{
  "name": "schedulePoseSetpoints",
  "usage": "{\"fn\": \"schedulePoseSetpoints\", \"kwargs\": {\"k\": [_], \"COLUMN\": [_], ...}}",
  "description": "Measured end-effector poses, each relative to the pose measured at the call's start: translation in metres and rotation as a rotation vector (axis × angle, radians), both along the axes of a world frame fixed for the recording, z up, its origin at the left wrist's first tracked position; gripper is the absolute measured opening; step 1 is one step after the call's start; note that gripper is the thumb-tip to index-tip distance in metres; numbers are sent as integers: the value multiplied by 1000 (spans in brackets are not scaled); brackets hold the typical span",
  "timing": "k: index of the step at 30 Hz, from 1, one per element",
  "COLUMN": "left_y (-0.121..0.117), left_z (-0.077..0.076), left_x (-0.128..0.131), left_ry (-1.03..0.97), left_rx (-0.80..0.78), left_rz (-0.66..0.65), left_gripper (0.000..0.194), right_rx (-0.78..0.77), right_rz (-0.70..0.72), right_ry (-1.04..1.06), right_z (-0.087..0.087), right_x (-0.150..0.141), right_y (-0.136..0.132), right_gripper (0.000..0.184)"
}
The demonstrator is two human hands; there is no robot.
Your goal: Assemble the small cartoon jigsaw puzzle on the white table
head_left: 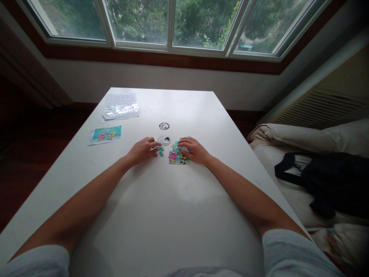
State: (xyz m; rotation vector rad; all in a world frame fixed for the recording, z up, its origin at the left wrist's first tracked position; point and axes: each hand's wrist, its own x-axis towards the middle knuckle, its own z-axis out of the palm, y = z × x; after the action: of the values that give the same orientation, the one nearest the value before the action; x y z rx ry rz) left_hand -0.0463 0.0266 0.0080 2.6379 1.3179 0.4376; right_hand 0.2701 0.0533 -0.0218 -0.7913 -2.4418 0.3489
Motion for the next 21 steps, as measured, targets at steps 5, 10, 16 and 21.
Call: {"fn": "schedulePoseSetpoints", "kwargs": {"k": [5, 10, 16, 21], "left_y": [-3, -3, -3, -4], "left_z": [0, 2, 2, 1], "left_x": [3, 2, 4, 6], "left_ry": [18, -8, -31, -48], "left_rx": [-17, -32, -37, -36], "left_rz": [-41, -57, -86, -100], "left_gripper": [32, 31, 29, 30], "right_rx": [1, 2, -8, 1], "right_rz": [-4, -4, 5, -34], "right_ry": [7, 4, 22, 53], "right_z": [0, 0, 2, 1], "right_x": [0, 0, -1, 0], "right_y": [0, 0, -1, 0], "right_gripper": [28, 28, 28, 26]}}
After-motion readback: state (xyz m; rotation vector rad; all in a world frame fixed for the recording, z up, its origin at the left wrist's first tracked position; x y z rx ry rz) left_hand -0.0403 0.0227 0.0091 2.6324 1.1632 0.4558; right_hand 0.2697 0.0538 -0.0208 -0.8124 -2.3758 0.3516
